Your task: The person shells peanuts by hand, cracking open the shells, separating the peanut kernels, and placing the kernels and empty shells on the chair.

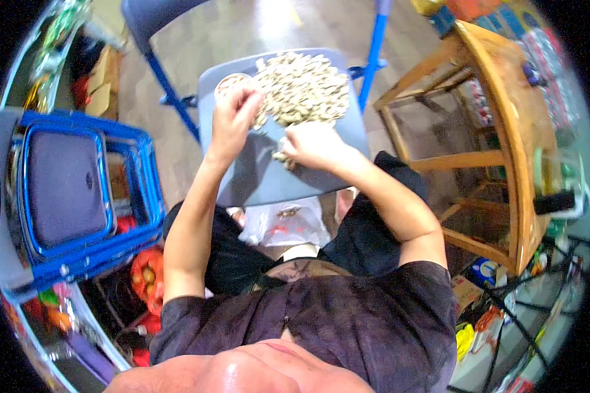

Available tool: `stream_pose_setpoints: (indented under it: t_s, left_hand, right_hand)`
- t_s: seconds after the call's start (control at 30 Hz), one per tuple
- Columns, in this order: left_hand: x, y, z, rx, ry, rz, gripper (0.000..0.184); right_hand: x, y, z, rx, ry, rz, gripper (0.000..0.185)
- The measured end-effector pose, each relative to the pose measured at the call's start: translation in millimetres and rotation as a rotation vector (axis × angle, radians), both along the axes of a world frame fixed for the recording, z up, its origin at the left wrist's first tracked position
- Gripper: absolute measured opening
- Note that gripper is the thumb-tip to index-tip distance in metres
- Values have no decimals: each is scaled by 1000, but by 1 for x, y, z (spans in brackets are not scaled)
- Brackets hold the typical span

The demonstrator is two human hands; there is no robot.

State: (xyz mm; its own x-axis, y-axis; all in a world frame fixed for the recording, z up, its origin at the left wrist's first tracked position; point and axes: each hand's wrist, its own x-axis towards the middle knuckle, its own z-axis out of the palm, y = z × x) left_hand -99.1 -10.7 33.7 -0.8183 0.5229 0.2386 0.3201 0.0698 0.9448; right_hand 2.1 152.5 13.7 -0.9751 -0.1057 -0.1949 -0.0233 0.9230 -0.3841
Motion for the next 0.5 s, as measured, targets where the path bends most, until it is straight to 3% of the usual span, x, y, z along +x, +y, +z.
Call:
stream_pose_setpoints:
  t_s: [0.13, 0.2, 0.27, 0.33, 0.5]
  left_hand:
    - [20, 15, -36, -150, 236, -207, 24]
    - [25, 13, -43, -252, 228, -314, 24]
    - [33, 13, -33, -193, 219, -257, 27]
    - [34, 12, -20, -226, 92, -274, 29]
    - [30, 8, -30, -259, 147, -173, 25]
  right_hand:
    - [5, 4, 11, -157, -98, -7, 35]
    - [6, 8, 5, -304, 58, -33, 35]
    - [3, 13, 11, -340, -60, -134, 36]
    - [2, 16, -6, -479, 31, -199, 37]
    - [0, 15, -18, -524, 126, -280, 33]
